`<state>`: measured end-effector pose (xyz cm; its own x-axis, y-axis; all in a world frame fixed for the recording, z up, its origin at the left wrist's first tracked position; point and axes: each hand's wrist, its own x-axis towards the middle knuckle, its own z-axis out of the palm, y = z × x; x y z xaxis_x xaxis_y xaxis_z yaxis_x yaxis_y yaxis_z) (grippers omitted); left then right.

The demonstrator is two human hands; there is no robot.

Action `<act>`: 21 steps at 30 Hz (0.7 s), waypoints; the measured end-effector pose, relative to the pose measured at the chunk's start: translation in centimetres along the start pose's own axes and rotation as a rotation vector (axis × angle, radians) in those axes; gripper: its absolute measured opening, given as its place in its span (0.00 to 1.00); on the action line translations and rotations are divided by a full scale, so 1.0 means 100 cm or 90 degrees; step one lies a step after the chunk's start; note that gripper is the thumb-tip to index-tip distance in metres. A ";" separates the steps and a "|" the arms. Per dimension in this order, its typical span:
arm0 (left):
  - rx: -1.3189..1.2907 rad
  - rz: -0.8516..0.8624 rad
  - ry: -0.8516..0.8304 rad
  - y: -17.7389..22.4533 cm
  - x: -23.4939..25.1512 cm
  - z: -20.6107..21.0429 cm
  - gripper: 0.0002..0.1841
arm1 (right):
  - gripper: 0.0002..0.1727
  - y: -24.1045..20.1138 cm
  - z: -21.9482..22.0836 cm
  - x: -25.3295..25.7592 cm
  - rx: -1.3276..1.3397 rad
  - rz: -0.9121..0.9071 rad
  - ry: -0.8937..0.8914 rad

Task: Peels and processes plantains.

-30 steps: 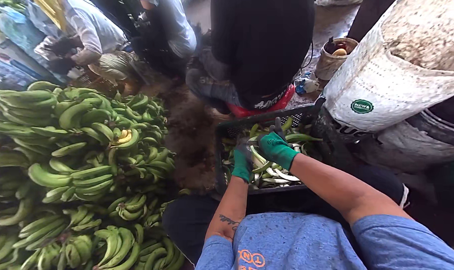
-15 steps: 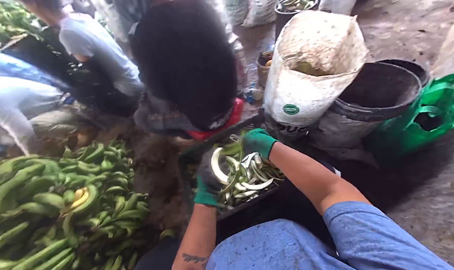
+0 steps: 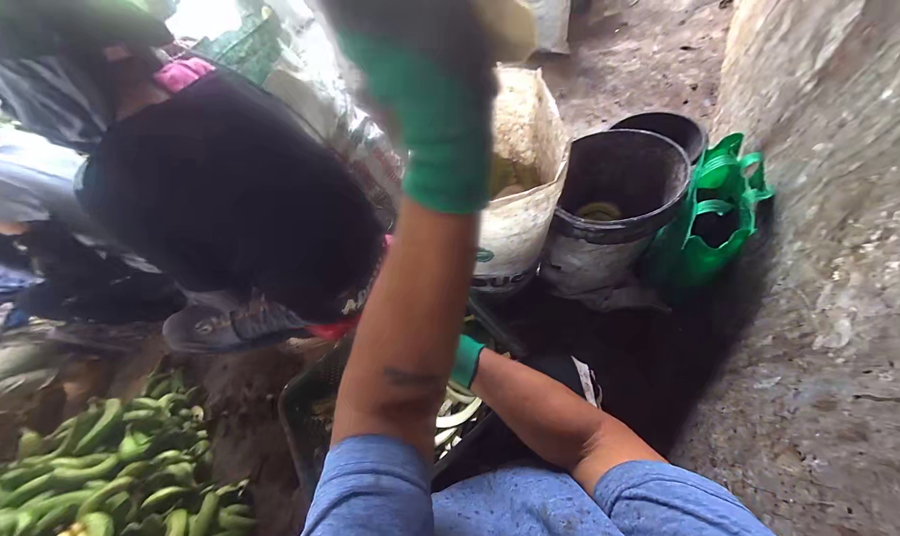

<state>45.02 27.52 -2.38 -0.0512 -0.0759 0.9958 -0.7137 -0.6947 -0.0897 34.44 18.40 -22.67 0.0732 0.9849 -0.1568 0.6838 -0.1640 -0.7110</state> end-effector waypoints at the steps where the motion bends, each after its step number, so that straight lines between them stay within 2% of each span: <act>1: 0.116 -0.081 0.001 0.008 0.001 0.027 0.02 | 0.20 0.013 0.010 0.006 0.049 -0.028 0.015; 2: 0.237 -0.329 -0.039 0.038 0.015 0.059 0.04 | 0.22 0.016 0.013 0.009 0.054 -0.027 0.015; 3: 0.293 -0.516 -0.121 0.048 0.026 0.084 0.06 | 0.21 0.016 0.011 0.005 0.060 -0.016 0.014; 4: 0.303 -0.612 -0.195 0.045 0.027 0.098 0.07 | 0.19 0.009 0.000 -0.010 0.103 0.014 0.017; 5: 0.315 -0.625 -0.258 0.042 0.022 0.100 0.06 | 0.19 -0.003 -0.019 -0.033 0.142 0.049 0.013; 6: 0.333 -0.584 -0.293 0.043 0.015 0.091 0.06 | 0.18 -0.010 -0.034 -0.046 0.153 0.076 0.023; 8: 0.321 -0.532 -0.289 0.056 0.003 0.050 0.06 | 0.17 -0.006 -0.050 -0.039 0.069 0.102 0.046; 10: 0.216 -0.566 -0.164 0.082 -0.011 -0.007 0.08 | 0.19 0.010 -0.057 -0.022 -0.021 0.088 0.097; 12: 0.110 -0.599 -0.002 0.106 -0.029 -0.063 0.10 | 0.22 0.017 -0.066 -0.017 -0.020 0.108 0.167; 13: 0.113 -0.624 0.024 0.114 -0.043 -0.091 0.13 | 0.22 0.019 -0.069 -0.016 -0.015 0.125 0.201; 15: 0.189 -0.744 -0.023 0.128 -0.088 -0.145 0.26 | 0.24 0.016 -0.073 -0.017 -0.001 0.143 0.227; 16: 0.246 -0.836 -0.086 0.135 -0.115 -0.165 0.27 | 0.24 0.013 -0.073 -0.019 0.004 0.143 0.231; 18: 0.358 -1.010 -0.283 0.147 -0.169 -0.195 0.19 | 0.23 0.002 -0.068 -0.021 -0.002 0.136 0.234; 19: 0.400 -1.090 -0.332 0.150 -0.195 -0.207 0.18 | 0.22 -0.003 -0.064 -0.022 -0.008 0.127 0.230; 21: 0.479 -1.163 -0.323 0.154 -0.244 -0.229 0.19 | 0.19 -0.012 -0.057 -0.023 -0.026 0.103 0.217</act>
<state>19.27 35.06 -27.65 0.4976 0.8515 -0.1653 0.6805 -0.2650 0.6832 37.59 16.64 -17.55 0.4157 0.9092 -0.0233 0.6714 -0.3240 -0.6665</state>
